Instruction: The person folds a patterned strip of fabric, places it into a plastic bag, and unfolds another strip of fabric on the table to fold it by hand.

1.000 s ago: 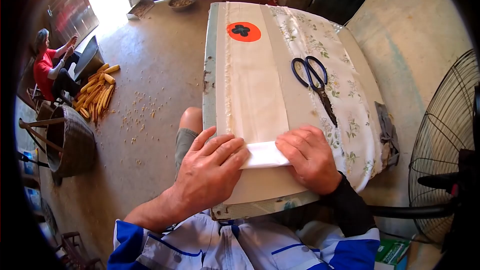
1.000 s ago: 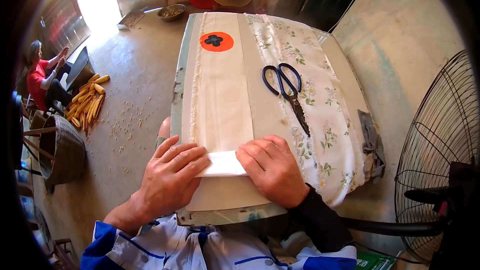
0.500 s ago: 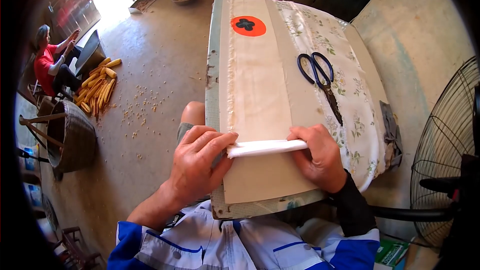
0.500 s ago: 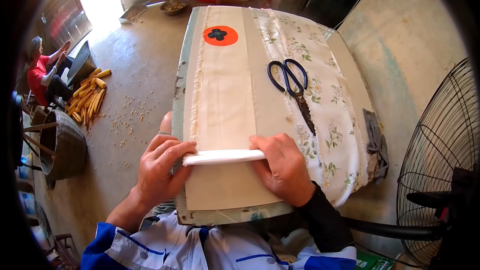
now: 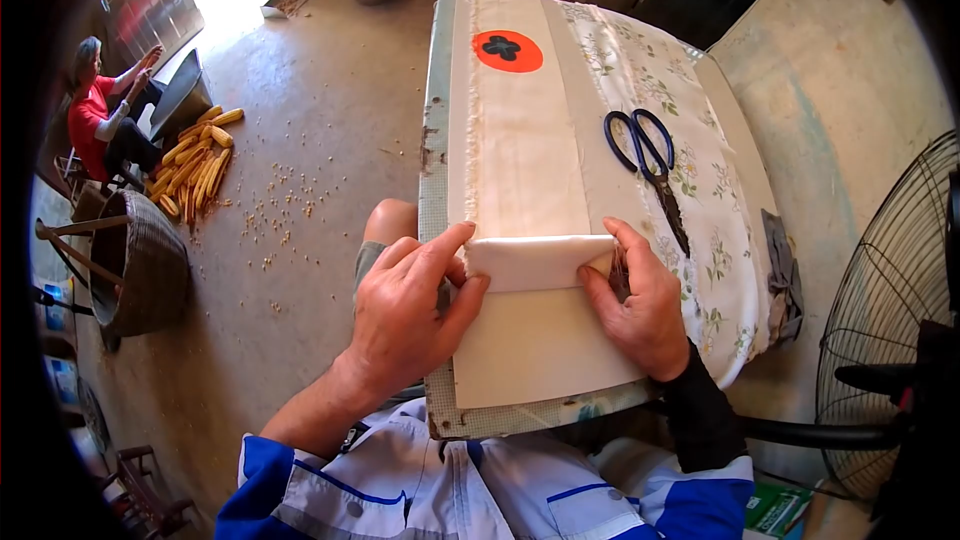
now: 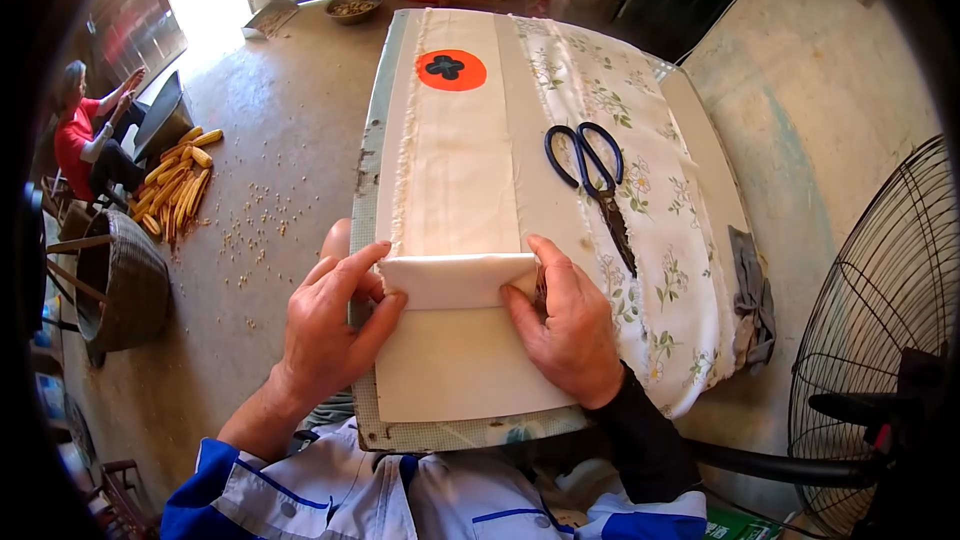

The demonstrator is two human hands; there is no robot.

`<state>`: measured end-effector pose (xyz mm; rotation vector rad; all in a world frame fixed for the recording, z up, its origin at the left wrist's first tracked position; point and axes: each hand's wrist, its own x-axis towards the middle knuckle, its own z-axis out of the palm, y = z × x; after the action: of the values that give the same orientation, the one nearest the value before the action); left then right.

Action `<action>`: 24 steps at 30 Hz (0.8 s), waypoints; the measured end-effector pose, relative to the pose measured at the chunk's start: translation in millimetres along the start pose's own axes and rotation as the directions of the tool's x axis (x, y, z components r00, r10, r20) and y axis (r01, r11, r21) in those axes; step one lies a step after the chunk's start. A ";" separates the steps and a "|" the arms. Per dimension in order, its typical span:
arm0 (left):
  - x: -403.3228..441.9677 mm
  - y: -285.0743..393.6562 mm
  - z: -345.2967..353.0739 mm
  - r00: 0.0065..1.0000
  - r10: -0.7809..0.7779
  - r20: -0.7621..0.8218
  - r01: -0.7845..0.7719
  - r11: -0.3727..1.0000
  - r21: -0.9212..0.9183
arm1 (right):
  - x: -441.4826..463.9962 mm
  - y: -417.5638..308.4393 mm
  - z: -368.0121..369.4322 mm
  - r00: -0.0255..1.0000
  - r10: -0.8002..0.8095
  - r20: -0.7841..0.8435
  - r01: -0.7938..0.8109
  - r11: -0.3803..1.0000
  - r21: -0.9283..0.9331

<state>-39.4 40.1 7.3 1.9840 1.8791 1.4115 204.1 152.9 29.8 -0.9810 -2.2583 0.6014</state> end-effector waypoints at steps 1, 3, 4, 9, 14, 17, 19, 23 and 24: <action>1.0 0.7 0.1 1.000 -0.012 0.007 0.012 1.000 0.002 | 0.2 -1.8 0.9 1.000 0.014 -0.006 -0.014 1.000 -0.011; 3.2 1.5 0.0 0.999 -0.030 0.020 0.030 0.999 0.011 | 0.6 -4.3 1.6 0.999 0.038 -0.011 -0.039 0.998 -0.040; 4.2 2.0 -0.1 0.999 -0.037 0.028 0.037 0.999 0.017 | 0.3 -5.2 1.5 0.999 0.050 -0.010 -0.050 0.997 -0.060; 7.9 2.1 1.0 0.999 -0.033 0.042 0.031 0.999 0.045 | -0.6 -4.9 3.8 0.996 0.084 -0.011 -0.085 0.992 -0.090; 6.5 3.4 5.3 0.997 -0.071 0.015 0.071 0.996 0.046 | -1.5 -7.1 4.5 0.998 0.061 -0.010 -0.062 0.991 -0.115; 4.8 3.6 4.8 0.996 -0.083 0.014 0.082 0.995 0.061 | -3.3 -10.9 3.0 0.999 0.037 0.004 -0.035 0.977 -0.212; 5.2 6.8 4.6 0.993 -0.116 0.003 0.115 0.993 0.032 | -2.4 -11.9 0.3 0.991 -0.132 -0.016 0.116 0.916 -0.385; 6.2 -1.2 2.9 0.998 0.056 0.026 -0.059 0.987 0.150 | 0.7 -24.5 -4.2 0.957 -0.277 0.083 0.282 0.837 -0.468; 6.4 -1.2 3.7 0.999 0.034 0.018 -0.037 0.990 0.140 | 0.0 -28.0 -1.2 0.945 -0.304 0.125 0.328 0.858 -0.394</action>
<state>-39.1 47.6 8.0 2.0936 1.9976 1.3024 191.2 135.6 47.6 -0.7528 -2.5845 0.0048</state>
